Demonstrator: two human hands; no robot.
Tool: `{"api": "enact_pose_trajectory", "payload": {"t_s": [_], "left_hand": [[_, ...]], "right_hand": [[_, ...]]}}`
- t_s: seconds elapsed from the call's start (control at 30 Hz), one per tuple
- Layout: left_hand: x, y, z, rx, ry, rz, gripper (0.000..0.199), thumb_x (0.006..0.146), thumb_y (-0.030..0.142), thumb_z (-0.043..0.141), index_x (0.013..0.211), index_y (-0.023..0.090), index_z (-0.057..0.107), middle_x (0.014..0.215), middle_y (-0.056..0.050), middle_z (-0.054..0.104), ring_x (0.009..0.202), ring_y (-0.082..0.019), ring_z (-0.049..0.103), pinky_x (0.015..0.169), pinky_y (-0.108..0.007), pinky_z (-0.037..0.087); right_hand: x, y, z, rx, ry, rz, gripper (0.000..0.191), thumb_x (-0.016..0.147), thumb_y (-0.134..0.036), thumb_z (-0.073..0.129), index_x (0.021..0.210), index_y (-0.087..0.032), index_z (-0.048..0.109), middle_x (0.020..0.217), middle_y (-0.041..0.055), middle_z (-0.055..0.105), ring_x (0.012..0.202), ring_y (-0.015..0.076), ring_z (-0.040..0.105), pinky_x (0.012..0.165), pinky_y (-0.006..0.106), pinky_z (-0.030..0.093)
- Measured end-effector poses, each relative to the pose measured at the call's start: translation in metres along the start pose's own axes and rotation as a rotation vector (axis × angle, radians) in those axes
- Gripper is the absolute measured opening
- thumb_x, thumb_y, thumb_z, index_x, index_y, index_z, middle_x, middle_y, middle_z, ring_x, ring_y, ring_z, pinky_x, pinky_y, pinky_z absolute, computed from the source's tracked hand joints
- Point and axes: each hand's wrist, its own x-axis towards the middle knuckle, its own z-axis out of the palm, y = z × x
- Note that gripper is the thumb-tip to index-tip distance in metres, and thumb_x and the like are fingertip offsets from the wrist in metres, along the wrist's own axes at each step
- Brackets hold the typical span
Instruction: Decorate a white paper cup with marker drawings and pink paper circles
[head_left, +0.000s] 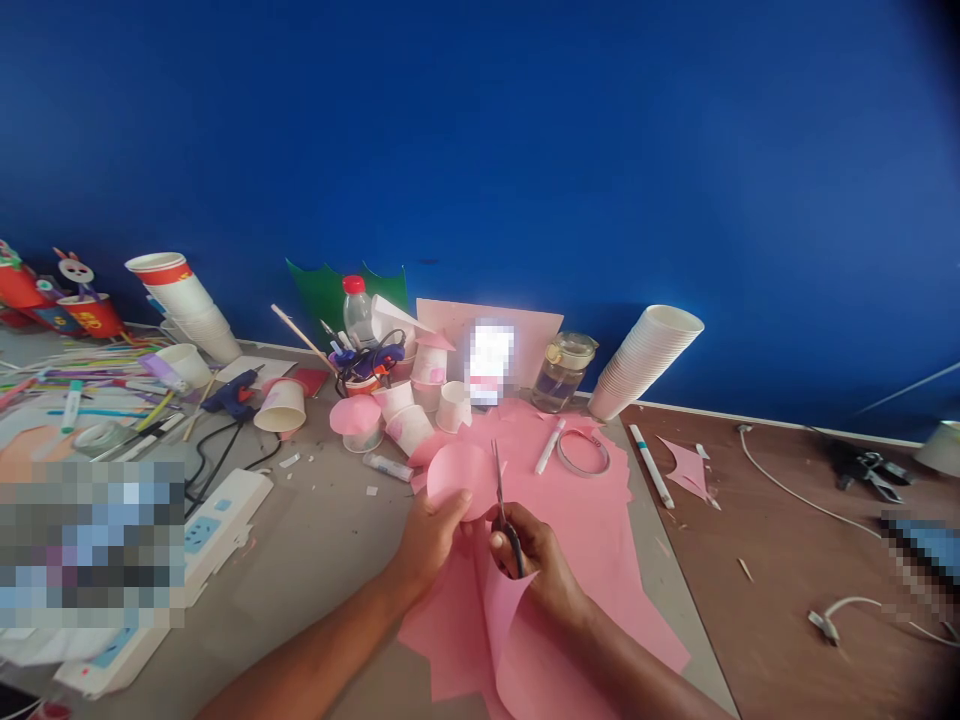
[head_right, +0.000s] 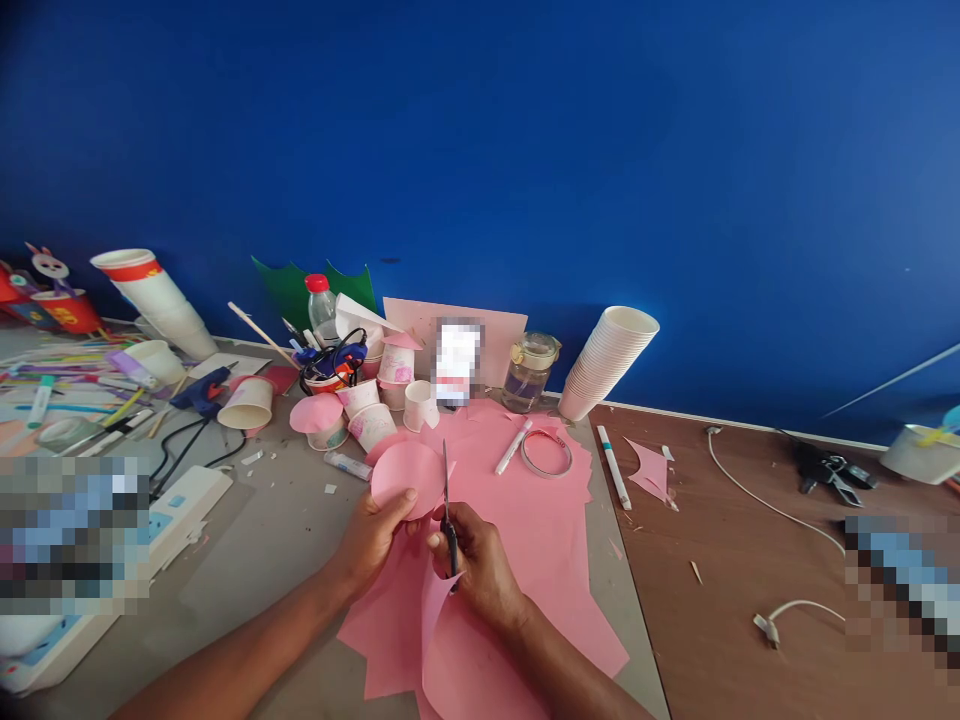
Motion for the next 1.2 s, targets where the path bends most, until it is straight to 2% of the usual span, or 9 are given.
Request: {"api": "enact_pose_trajectory", "payload": {"t_s": [0.7, 1.2], "left_hand": [[0.006, 0.003, -0.009, 0.158, 0.038, 0.056, 0.041, 0.082, 0.039, 0.051, 0.047, 0.017, 0.046, 0.043, 0.003, 0.043, 0.044, -0.010, 0.041, 0.049, -0.024, 0.033], [0.009, -0.001, -0.011, 0.142, 0.037, 0.075, 0.038, 0.083, 0.039, 0.051, 0.052, 0.017, 0.049, 0.044, 0.003, 0.045, 0.042, -0.009, 0.042, 0.047, -0.023, 0.033]], "right_hand": [[-0.001, 0.015, -0.003, 0.002, -0.004, 0.028, 0.032, 0.083, -0.047, 0.059, 0.093, -0.018, 0.049, 0.061, -0.0059, 0.040, 0.050, 0.0078, 0.037, 0.048, 0.023, 0.031], [-0.004, 0.008, 0.000, -0.053, -0.007, 0.027, 0.036, 0.083, -0.052, 0.056, 0.092, -0.018, 0.048, 0.056, -0.0065, 0.042, 0.049, 0.0090, 0.041, 0.048, 0.023, 0.030]]}}
